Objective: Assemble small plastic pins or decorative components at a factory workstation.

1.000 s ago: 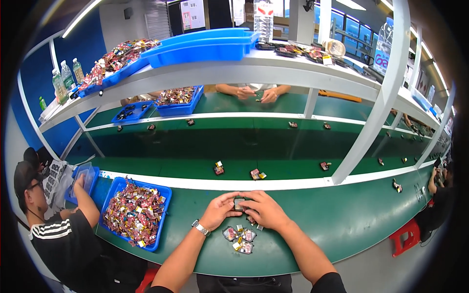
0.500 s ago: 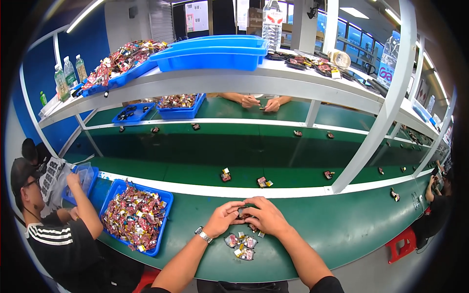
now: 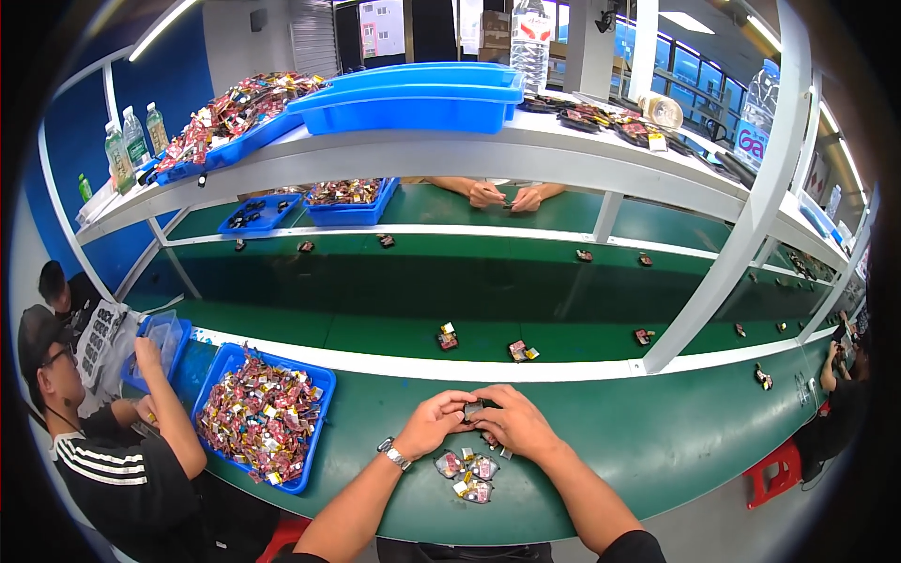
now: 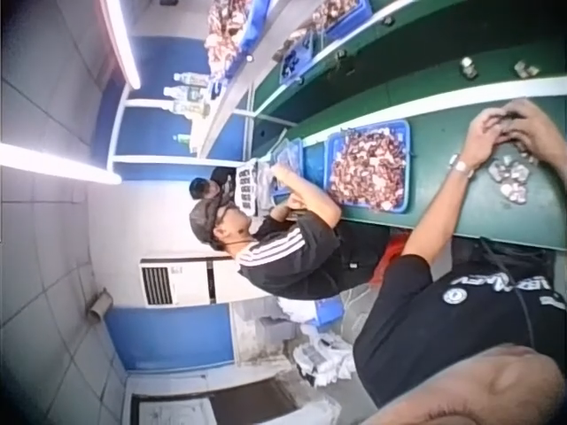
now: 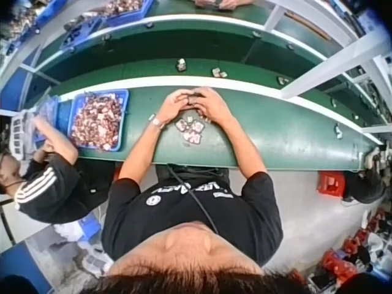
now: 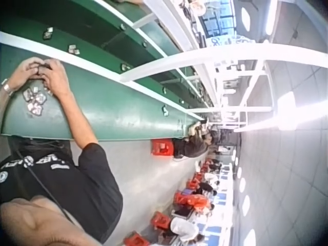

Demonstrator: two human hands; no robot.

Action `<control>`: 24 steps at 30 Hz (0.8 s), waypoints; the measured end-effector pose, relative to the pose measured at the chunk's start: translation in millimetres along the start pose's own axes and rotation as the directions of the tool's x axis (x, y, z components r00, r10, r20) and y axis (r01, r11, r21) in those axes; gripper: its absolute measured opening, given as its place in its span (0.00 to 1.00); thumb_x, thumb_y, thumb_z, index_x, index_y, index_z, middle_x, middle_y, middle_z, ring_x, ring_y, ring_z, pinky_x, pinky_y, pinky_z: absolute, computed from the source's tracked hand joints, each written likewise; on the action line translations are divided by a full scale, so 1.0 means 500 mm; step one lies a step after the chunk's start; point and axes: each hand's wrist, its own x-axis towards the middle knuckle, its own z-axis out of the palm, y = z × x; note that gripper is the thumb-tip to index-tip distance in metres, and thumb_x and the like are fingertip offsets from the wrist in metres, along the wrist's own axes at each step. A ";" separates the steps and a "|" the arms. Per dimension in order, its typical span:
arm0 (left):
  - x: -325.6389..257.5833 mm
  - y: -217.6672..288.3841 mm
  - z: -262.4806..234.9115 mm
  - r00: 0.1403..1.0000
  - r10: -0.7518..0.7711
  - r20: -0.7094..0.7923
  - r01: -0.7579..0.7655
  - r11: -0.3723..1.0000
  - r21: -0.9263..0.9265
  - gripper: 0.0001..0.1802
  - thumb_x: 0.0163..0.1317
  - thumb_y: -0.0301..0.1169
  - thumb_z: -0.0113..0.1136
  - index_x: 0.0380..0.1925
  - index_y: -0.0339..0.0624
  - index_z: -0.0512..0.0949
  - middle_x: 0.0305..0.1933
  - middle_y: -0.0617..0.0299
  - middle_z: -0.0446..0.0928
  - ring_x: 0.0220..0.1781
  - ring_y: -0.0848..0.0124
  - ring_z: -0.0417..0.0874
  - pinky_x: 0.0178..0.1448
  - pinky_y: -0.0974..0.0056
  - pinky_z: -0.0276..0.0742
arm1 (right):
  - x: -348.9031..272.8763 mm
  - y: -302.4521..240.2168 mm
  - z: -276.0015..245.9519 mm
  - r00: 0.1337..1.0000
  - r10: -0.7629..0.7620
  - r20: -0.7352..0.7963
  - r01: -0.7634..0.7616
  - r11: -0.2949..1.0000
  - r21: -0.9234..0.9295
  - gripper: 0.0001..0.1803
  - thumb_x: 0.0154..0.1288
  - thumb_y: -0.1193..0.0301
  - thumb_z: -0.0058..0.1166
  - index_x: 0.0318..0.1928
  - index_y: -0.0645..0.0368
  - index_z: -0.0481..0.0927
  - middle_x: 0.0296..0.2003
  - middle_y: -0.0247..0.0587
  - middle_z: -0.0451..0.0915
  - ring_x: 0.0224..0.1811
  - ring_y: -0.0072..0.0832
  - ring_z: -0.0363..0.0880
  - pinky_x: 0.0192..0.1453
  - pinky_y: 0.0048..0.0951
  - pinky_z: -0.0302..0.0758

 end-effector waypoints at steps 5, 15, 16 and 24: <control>-0.002 -0.006 -0.015 0.999 0.008 0.052 -0.005 0.998 -0.056 0.21 0.69 0.20 0.48 0.62 0.35 0.67 0.61 0.54 0.73 0.61 0.67 0.77 0.65 0.61 0.77 | -0.002 -0.008 0.003 0.998 0.058 -0.023 -0.057 0.997 0.058 0.07 0.58 0.71 0.64 0.38 0.56 0.86 0.51 0.40 0.79 0.55 0.39 0.76 0.58 0.38 0.75; -0.008 0.000 -0.005 0.998 0.005 0.067 -0.001 0.999 -0.050 0.20 0.69 0.20 0.50 0.61 0.34 0.67 0.61 0.52 0.72 0.61 0.65 0.77 0.65 0.60 0.77 | -0.016 -0.014 0.016 0.980 0.195 -0.030 -0.183 0.955 0.232 0.07 0.59 0.72 0.62 0.38 0.56 0.86 0.54 0.41 0.78 0.58 0.40 0.74 0.60 0.37 0.73; -0.007 -0.003 -0.006 0.998 0.003 0.068 0.000 0.999 -0.047 0.20 0.69 0.20 0.50 0.61 0.34 0.67 0.61 0.52 0.72 0.61 0.65 0.77 0.65 0.60 0.77 | -0.016 -0.014 0.016 0.980 0.196 -0.032 -0.183 0.955 0.234 0.07 0.59 0.72 0.62 0.38 0.56 0.86 0.54 0.41 0.78 0.58 0.40 0.74 0.60 0.37 0.73; -0.002 -0.001 -0.002 1.000 0.004 0.008 -0.003 0.999 -0.050 0.17 0.71 0.21 0.47 0.60 0.36 0.68 0.58 0.54 0.74 0.58 0.66 0.79 0.62 0.59 0.80 | -0.015 -0.012 0.012 0.975 0.206 -0.082 -0.175 0.943 0.283 0.07 0.58 0.71 0.63 0.38 0.55 0.86 0.52 0.39 0.80 0.58 0.39 0.74 0.61 0.37 0.73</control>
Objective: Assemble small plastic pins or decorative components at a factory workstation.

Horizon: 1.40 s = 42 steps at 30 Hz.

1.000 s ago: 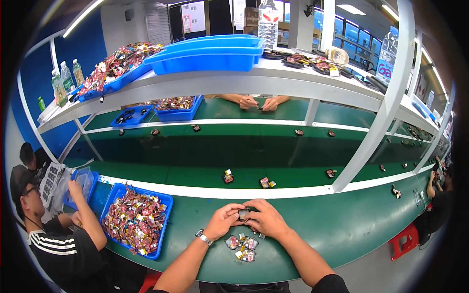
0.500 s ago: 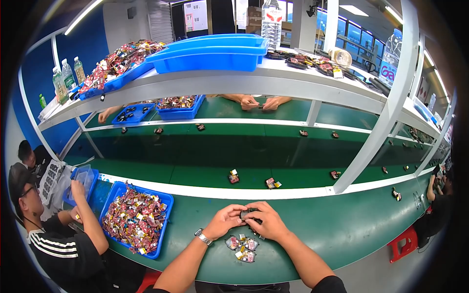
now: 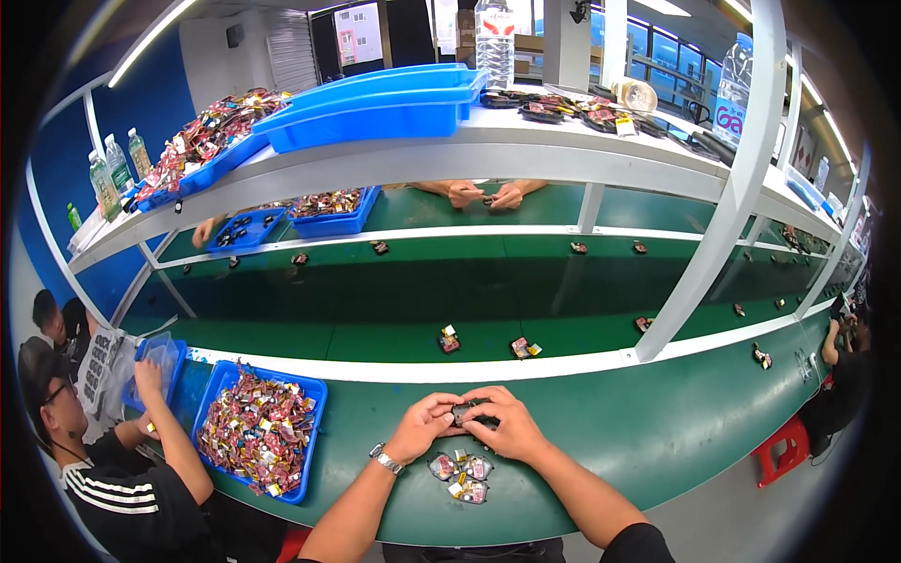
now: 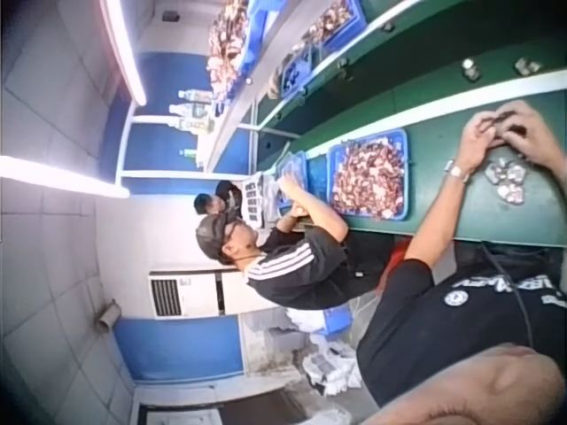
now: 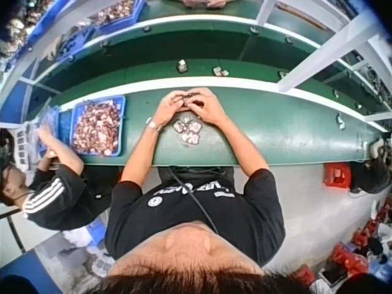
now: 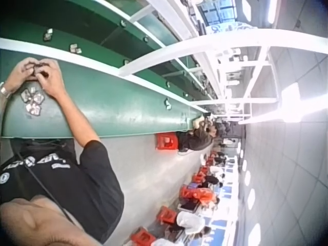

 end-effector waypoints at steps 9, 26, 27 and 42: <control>0.002 -0.007 -0.005 0.999 -0.012 -0.030 0.012 1.000 -0.008 0.17 0.73 0.26 0.50 0.59 0.36 0.69 0.58 0.56 0.74 0.58 0.67 0.79 0.62 0.60 0.81 | -0.002 0.002 0.040 0.990 -0.045 -0.137 0.035 0.997 -0.073 0.08 0.57 0.73 0.64 0.39 0.56 0.87 0.50 0.37 0.80 0.56 0.38 0.75 0.57 0.35 0.76; 0.003 -0.012 -0.005 1.000 0.013 -0.022 -0.014 1.000 -0.011 0.16 0.72 0.24 0.50 0.58 0.35 0.70 0.58 0.53 0.75 0.59 0.66 0.80 0.62 0.60 0.81 | -0.007 0.004 0.047 0.989 -0.014 -0.145 0.011 1.000 -0.023 0.11 0.56 0.75 0.64 0.42 0.55 0.87 0.53 0.38 0.80 0.58 0.39 0.74 0.58 0.36 0.76; 0.002 -0.015 -0.006 1.000 0.014 -0.020 -0.014 1.000 0.000 0.16 0.72 0.24 0.50 0.58 0.35 0.70 0.58 0.53 0.76 0.58 0.65 0.80 0.62 0.60 0.81 | -0.009 0.004 0.049 0.987 -0.021 -0.157 0.016 0.999 -0.028 0.12 0.55 0.76 0.64 0.41 0.55 0.87 0.53 0.39 0.80 0.58 0.40 0.74 0.59 0.37 0.76; 0.000 -0.009 -0.006 0.998 0.012 -0.066 -0.016 0.998 -0.064 0.15 0.71 0.22 0.51 0.56 0.35 0.69 0.60 0.48 0.75 0.61 0.61 0.79 0.64 0.57 0.79 | 0.002 -0.015 0.041 0.977 -0.110 -0.180 0.089 0.989 -0.120 0.13 0.52 0.77 0.63 0.41 0.55 0.86 0.54 0.41 0.78 0.61 0.44 0.72 0.62 0.40 0.73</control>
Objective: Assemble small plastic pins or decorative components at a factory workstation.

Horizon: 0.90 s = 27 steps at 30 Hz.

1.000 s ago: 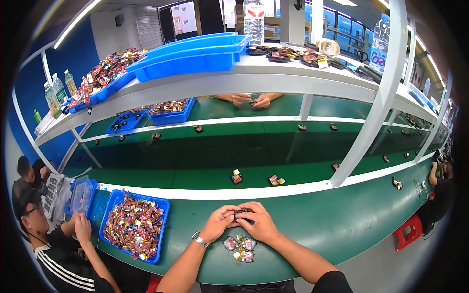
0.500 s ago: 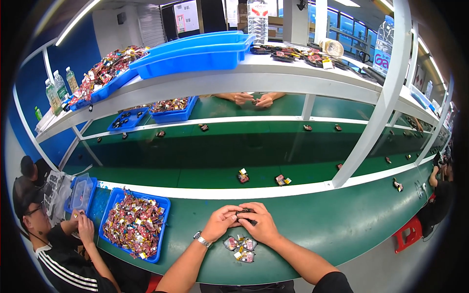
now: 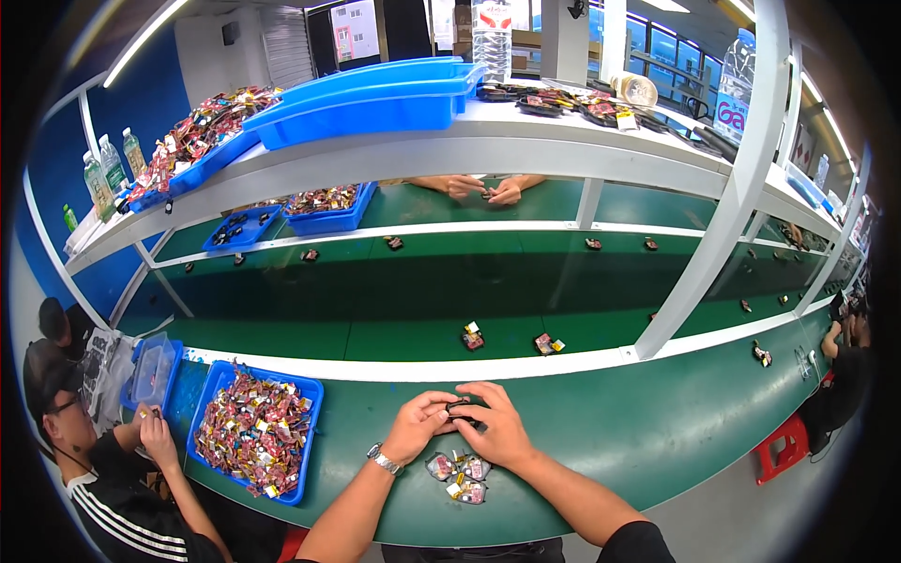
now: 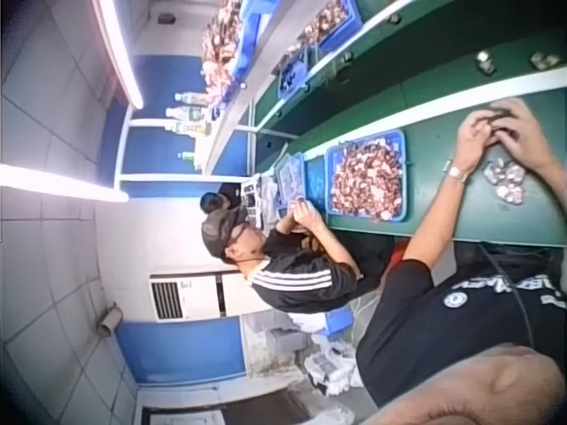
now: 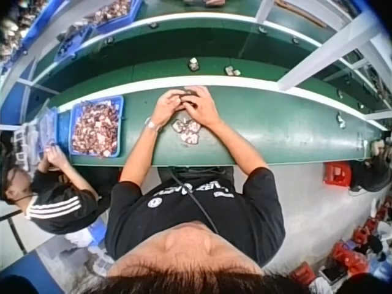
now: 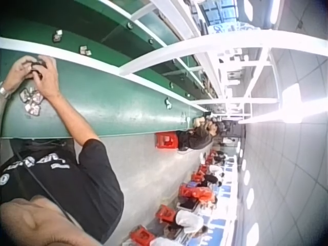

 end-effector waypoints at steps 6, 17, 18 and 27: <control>0.001 -0.007 0.000 1.000 0.024 0.007 -0.024 1.000 -0.005 0.15 0.71 0.23 0.51 0.56 0.34 0.70 0.60 0.49 0.76 0.60 0.63 0.80 0.62 0.58 0.81 | -0.004 0.009 0.010 1.000 0.028 -0.014 -0.027 0.999 0.028 0.12 0.54 0.77 0.62 0.41 0.56 0.86 0.55 0.42 0.78 0.62 0.43 0.71 0.63 0.40 0.73; 0.003 -0.007 0.007 0.994 0.057 -0.088 -0.053 0.997 0.050 0.15 0.72 0.23 0.50 0.57 0.34 0.70 0.57 0.51 0.77 0.57 0.65 0.81 0.61 0.60 0.81 | 0.003 0.003 0.009 0.997 -0.067 0.033 0.068 0.997 -0.019 0.15 0.54 0.79 0.61 0.45 0.59 0.83 0.58 0.44 0.76 0.63 0.47 0.70 0.65 0.42 0.70; 0.000 -0.005 0.008 0.996 0.035 -0.082 -0.034 0.999 0.010 0.15 0.72 0.23 0.50 0.57 0.34 0.70 0.57 0.52 0.77 0.57 0.65 0.81 0.61 0.60 0.81 | 0.001 0.002 0.011 0.996 -0.083 0.017 0.083 0.996 -0.039 0.15 0.55 0.79 0.61 0.45 0.61 0.82 0.57 0.45 0.75 0.63 0.46 0.71 0.65 0.43 0.71; 0.002 0.000 0.010 0.998 0.021 -0.053 -0.020 0.999 0.030 0.16 0.72 0.21 0.46 0.59 0.34 0.69 0.55 0.54 0.79 0.57 0.66 0.81 0.61 0.60 0.81 | 0.005 0.002 0.006 0.980 -0.193 -0.055 0.174 0.954 -0.244 0.11 0.52 0.77 0.64 0.39 0.57 0.83 0.38 0.37 0.77 0.41 0.35 0.78 0.42 0.32 0.79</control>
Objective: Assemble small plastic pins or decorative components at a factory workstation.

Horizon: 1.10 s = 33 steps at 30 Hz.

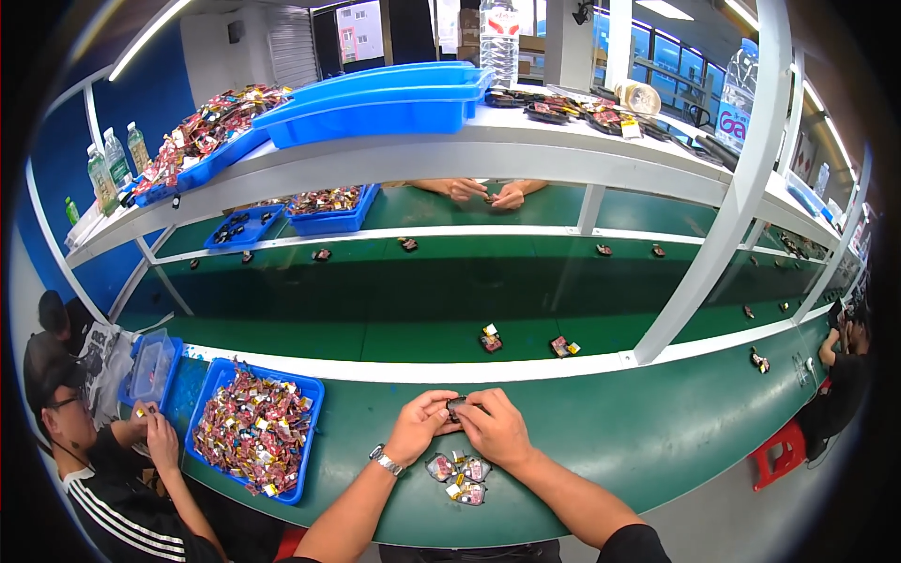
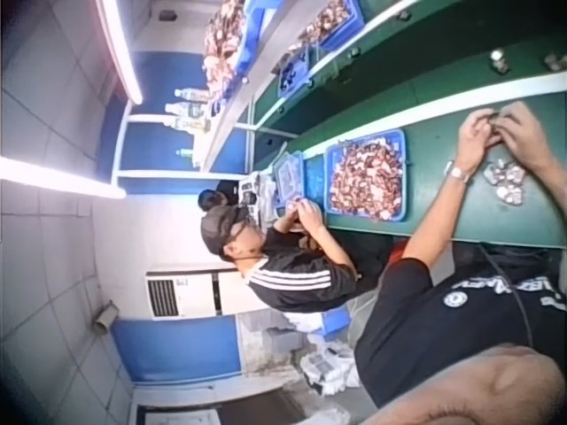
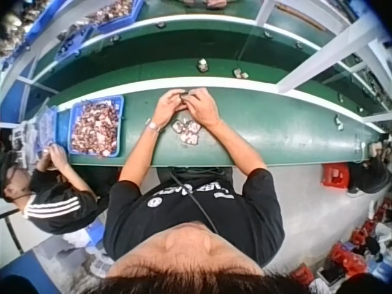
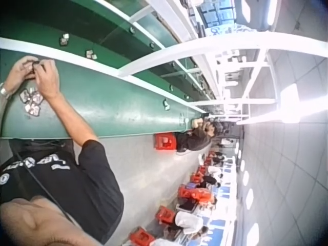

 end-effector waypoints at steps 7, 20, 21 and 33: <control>0.001 0.000 0.001 1.000 -0.017 0.012 0.017 1.000 -0.008 0.16 0.73 0.21 0.44 0.60 0.33 0.68 0.56 0.53 0.77 0.58 0.68 0.80 0.62 0.63 0.80 | -0.006 -0.005 0.006 1.000 0.019 0.004 -0.018 0.997 -0.068 0.13 0.49 0.78 0.64 0.39 0.57 0.82 0.39 0.37 0.78 0.40 0.34 0.79 0.41 0.31 0.80; 0.003 0.004 0.010 0.999 -0.036 0.013 0.035 0.999 0.024 0.15 0.72 0.19 0.45 0.57 0.32 0.70 0.55 0.52 0.78 0.57 0.66 0.80 0.61 0.60 0.82 | -0.010 -0.003 0.009 0.999 0.052 0.003 -0.051 0.991 -0.121 0.12 0.49 0.78 0.62 0.38 0.56 0.82 0.39 0.34 0.78 0.39 0.32 0.79 0.37 0.31 0.80; 0.003 0.001 0.010 1.000 -0.022 0.018 0.022 1.000 -0.005 0.15 0.72 0.19 0.45 0.57 0.32 0.70 0.55 0.52 0.78 0.56 0.66 0.81 0.60 0.59 0.82 | -0.010 0.000 0.007 1.000 0.015 -0.007 -0.016 0.991 -0.130 0.11 0.49 0.78 0.62 0.37 0.56 0.83 0.39 0.34 0.78 0.39 0.32 0.79 0.38 0.31 0.80; 0.009 -0.004 -0.003 0.991 -0.015 -0.130 0.020 0.999 0.040 0.16 0.73 0.22 0.46 0.58 0.35 0.69 0.57 0.54 0.78 0.53 0.68 0.82 0.57 0.64 0.82 | 0.004 -0.009 0.027 0.996 0.069 0.050 -0.063 0.993 -0.105 0.16 0.53 0.70 0.68 0.44 0.55 0.84 0.49 0.43 0.79 0.43 0.36 0.81 0.44 0.32 0.82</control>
